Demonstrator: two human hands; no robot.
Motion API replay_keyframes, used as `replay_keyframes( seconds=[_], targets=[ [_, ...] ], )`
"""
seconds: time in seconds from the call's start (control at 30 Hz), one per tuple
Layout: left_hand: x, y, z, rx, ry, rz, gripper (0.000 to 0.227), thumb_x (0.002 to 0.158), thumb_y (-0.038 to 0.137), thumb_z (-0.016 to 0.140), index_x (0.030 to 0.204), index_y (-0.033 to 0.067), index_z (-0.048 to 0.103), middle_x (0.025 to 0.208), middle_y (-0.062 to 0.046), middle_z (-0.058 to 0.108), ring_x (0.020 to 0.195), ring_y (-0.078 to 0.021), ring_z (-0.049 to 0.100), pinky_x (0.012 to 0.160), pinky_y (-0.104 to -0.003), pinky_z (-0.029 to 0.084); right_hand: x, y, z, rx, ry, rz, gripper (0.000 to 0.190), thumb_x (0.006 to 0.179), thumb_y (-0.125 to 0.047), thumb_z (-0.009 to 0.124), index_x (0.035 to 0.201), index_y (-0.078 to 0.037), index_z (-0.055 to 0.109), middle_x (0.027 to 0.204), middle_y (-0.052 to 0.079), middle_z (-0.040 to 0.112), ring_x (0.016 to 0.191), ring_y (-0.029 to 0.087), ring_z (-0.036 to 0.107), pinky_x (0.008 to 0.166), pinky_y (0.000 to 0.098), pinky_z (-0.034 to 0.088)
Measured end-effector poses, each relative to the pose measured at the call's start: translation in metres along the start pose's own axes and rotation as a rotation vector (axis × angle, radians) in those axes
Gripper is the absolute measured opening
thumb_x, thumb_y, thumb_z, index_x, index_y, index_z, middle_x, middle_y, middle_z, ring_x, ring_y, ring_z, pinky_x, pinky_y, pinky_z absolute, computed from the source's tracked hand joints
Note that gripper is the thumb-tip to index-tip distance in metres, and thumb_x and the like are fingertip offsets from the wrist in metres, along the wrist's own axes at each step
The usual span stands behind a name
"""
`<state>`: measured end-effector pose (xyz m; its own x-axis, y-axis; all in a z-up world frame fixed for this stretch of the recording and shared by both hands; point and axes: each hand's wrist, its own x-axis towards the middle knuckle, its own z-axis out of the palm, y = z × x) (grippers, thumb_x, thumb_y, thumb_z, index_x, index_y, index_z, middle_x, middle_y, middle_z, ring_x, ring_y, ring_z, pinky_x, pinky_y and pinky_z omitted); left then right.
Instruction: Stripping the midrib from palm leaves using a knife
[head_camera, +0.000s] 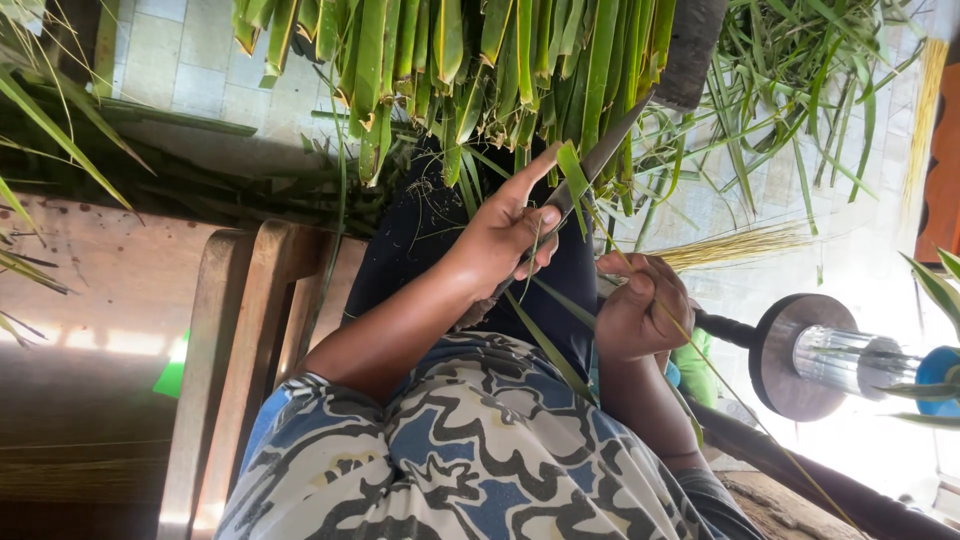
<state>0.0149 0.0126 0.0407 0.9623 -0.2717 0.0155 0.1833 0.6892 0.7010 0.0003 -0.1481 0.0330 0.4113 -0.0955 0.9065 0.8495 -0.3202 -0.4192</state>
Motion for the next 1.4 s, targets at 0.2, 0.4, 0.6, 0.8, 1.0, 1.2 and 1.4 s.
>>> replay_keyframes(
  seconds=[0.2,0.4,0.6,0.8,1.0,1.2,1.4],
  targets=[
    [0.007,-0.008,-0.017,0.008,0.033,0.01,0.041,0.097,0.006,0.04,0.138,0.005,0.035,0.056,-0.013,0.055,0.041,-0.0108,0.047,0.033,-0.016,0.038,0.001,-0.003,-0.003,0.03,0.033,0.016,0.021,0.09,0.001,0.052,0.08,0.019,0.053,0.058,0.03,0.057,0.045,0.035,0.059,0.043,0.0374,0.048],
    [0.011,0.004,-0.026,-0.045,0.082,0.007,0.042,0.098,0.007,0.036,0.139,0.0027,0.029,0.053,-0.007,0.049,0.038,-0.0071,0.042,0.032,-0.014,0.034,0.01,-0.003,-0.003,-0.036,-0.05,0.002,0.023,0.09,-0.001,0.054,0.08,0.019,0.055,0.061,0.029,0.059,0.047,0.035,0.06,0.044,0.0368,0.048],
    [-0.018,0.004,-0.004,-0.1,-0.131,-0.196,0.046,0.094,0.01,0.047,0.138,0.0062,0.034,0.05,-0.006,0.05,0.034,-0.0081,0.043,0.028,-0.014,0.033,0.008,0.005,0.003,-0.09,-0.11,-0.057,0.021,0.085,0.0,0.062,0.082,0.02,0.061,0.068,0.029,0.063,0.055,0.037,0.063,0.049,0.0388,0.052],
    [-0.019,-0.004,-0.001,-0.115,-0.284,-0.312,0.05,0.093,0.012,0.049,0.14,0.0088,0.032,0.052,-0.008,0.054,0.034,-0.006,0.043,0.029,-0.015,0.035,0.013,0.002,0.002,-0.146,-0.128,-0.224,0.021,0.08,-0.002,0.069,0.075,0.018,0.065,0.062,0.027,0.06,0.049,0.036,0.058,0.046,0.0387,0.051],
    [-0.014,-0.001,-0.005,-0.102,-0.213,-0.251,0.044,0.093,0.009,0.05,0.135,0.0031,0.04,0.05,-0.012,0.051,0.034,-0.0065,0.042,0.028,-0.013,0.035,0.011,0.002,0.002,-0.11,-0.126,-0.25,0.019,0.077,-0.001,0.07,0.074,0.017,0.066,0.063,0.025,0.062,0.053,0.035,0.061,0.048,0.0386,0.054],
    [0.004,-0.003,-0.026,0.013,-0.06,-0.221,0.041,0.092,0.006,0.049,0.132,0.0009,0.041,0.053,-0.013,0.054,0.04,-0.0102,0.051,0.028,-0.016,0.04,0.01,0.003,0.007,-0.068,-0.105,-0.274,0.018,0.071,0.001,0.073,0.068,0.017,0.066,0.061,0.025,0.062,0.053,0.037,0.062,0.048,0.0378,0.054],
    [0.018,0.002,-0.036,0.025,0.027,-0.159,0.042,0.092,0.005,0.05,0.133,0.0015,0.042,0.052,-0.015,0.053,0.042,-0.0125,0.051,0.03,-0.016,0.039,0.013,0.001,0.011,-0.084,-0.095,-0.256,0.018,0.071,-0.002,0.074,0.068,0.014,0.067,0.06,0.024,0.062,0.051,0.036,0.061,0.047,0.0386,0.055]
  ],
)
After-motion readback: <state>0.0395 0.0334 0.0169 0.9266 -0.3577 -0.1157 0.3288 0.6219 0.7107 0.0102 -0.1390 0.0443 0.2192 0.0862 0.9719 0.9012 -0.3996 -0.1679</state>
